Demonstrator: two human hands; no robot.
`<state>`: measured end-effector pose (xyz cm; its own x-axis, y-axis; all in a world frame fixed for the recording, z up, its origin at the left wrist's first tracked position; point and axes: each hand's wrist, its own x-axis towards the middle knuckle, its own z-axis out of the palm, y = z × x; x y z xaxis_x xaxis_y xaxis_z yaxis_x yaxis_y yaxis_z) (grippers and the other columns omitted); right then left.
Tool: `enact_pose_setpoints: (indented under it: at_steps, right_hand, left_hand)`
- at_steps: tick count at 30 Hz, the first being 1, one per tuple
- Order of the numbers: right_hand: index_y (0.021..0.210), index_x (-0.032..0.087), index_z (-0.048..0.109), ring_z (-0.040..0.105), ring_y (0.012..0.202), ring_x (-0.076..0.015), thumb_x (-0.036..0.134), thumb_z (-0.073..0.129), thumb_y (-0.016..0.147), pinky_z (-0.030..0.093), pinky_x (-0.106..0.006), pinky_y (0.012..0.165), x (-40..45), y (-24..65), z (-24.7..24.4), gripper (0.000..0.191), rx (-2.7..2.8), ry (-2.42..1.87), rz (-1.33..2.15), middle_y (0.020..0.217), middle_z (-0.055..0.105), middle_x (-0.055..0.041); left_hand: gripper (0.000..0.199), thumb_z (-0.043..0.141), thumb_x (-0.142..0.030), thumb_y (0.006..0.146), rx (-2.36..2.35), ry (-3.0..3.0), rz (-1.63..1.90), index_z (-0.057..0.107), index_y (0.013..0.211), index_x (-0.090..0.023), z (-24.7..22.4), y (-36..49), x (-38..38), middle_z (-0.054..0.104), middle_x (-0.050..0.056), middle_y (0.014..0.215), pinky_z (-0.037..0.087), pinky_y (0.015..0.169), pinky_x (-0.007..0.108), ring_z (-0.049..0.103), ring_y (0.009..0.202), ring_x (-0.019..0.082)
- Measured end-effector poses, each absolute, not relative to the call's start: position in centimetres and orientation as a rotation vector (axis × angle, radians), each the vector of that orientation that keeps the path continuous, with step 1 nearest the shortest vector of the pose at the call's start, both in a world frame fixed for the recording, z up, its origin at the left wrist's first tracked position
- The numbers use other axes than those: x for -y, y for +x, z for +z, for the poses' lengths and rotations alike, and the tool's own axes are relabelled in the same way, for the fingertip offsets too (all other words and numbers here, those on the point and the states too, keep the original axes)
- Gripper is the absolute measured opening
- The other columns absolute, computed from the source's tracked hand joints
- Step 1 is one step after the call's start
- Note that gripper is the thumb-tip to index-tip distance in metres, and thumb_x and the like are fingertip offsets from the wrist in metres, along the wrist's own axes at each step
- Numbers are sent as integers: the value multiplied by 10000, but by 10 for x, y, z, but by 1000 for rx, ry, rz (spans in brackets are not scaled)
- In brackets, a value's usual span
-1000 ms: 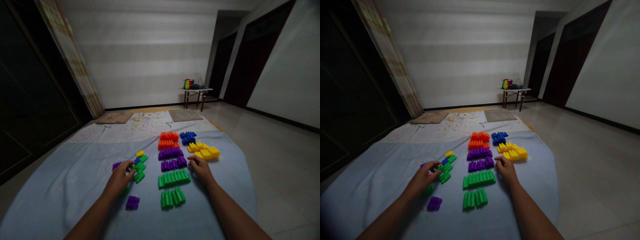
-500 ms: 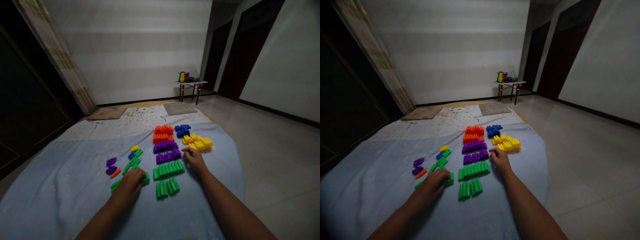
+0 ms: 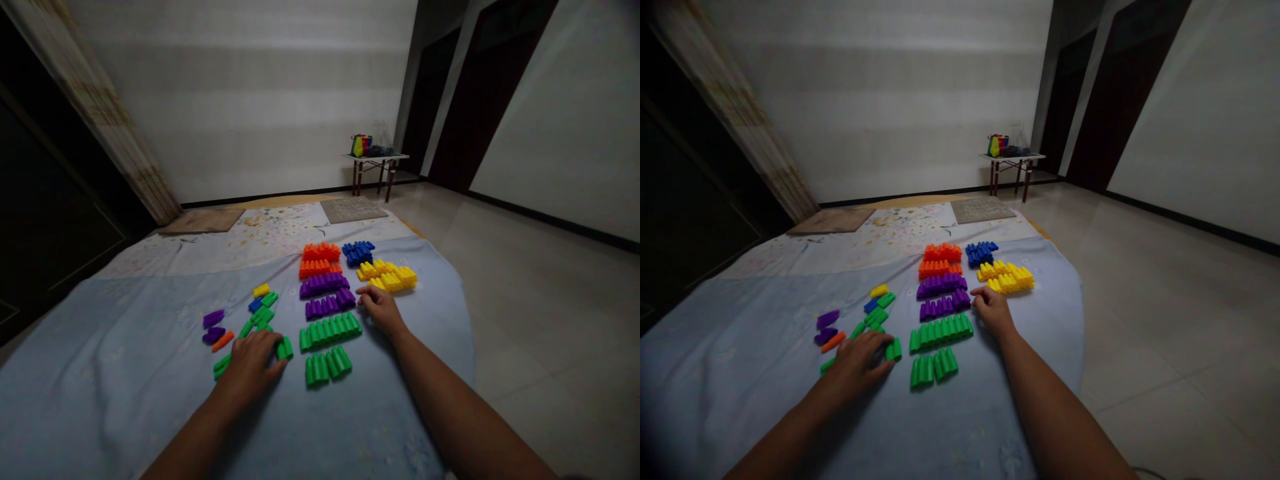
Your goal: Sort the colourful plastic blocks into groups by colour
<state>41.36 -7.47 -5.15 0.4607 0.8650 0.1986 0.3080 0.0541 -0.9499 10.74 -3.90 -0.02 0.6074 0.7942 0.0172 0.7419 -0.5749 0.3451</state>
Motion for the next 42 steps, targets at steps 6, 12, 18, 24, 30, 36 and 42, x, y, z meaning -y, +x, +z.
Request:
enact_pose_setpoints:
  at_steps: [6,12,18,24,30,36,42]
  right_hand:
    - [871,155,647,546,548,-116,272,475,725,406,-226,525,73,414,-53,254,1078,-1514,585,652,637,-5]
    - [852,158,640,575,587,-130,251,476,719,429,-234,550,72,413,-51,231,1082,-1493,571,657,647,-8]
    - [834,163,636,574,574,-131,257,478,714,433,-236,550,74,411,-46,220,1063,-1480,575,646,644,-6]
    - [838,165,637,570,576,-134,257,476,712,436,-241,555,75,411,-43,224,1063,-1479,584,652,643,-7]
    - [837,162,639,573,582,-135,263,473,713,436,-243,563,74,411,-44,231,1075,-1479,583,649,642,-8]
    - [865,157,641,570,572,-135,296,482,728,419,-234,525,75,413,-50,252,1073,-1495,591,652,642,-14]
    - [856,154,642,571,578,-139,310,497,725,424,-243,543,76,414,-51,250,1100,-1485,580,646,636,-13]
  left_hand:
    - [362,564,-408,729,-1239,2490,277,597,1052,-248,9,114,39,629,62,1092,318,949,460,525,1070,262]
    - [404,565,-408,744,-1163,2480,429,560,1118,-256,24,152,41,622,53,1120,300,974,444,528,1072,244]
    - [397,576,-370,755,-1019,2578,422,545,1134,-257,26,203,47,611,44,1140,287,952,423,504,1096,240]
    - [366,570,-368,761,-971,2624,332,556,1109,-257,23,227,48,606,40,1139,260,948,435,491,1102,242]
    - [336,564,-355,761,-962,2638,256,571,1084,-261,20,232,46,608,47,1119,262,940,443,495,1091,252]
    - [440,594,-430,738,-984,2571,360,548,1140,-256,25,223,49,593,54,1164,270,969,450,485,1121,253]
    - [321,452,-431,822,-1280,2409,599,611,1006,-222,28,156,29,653,50,1040,337,944,423,576,994,213]
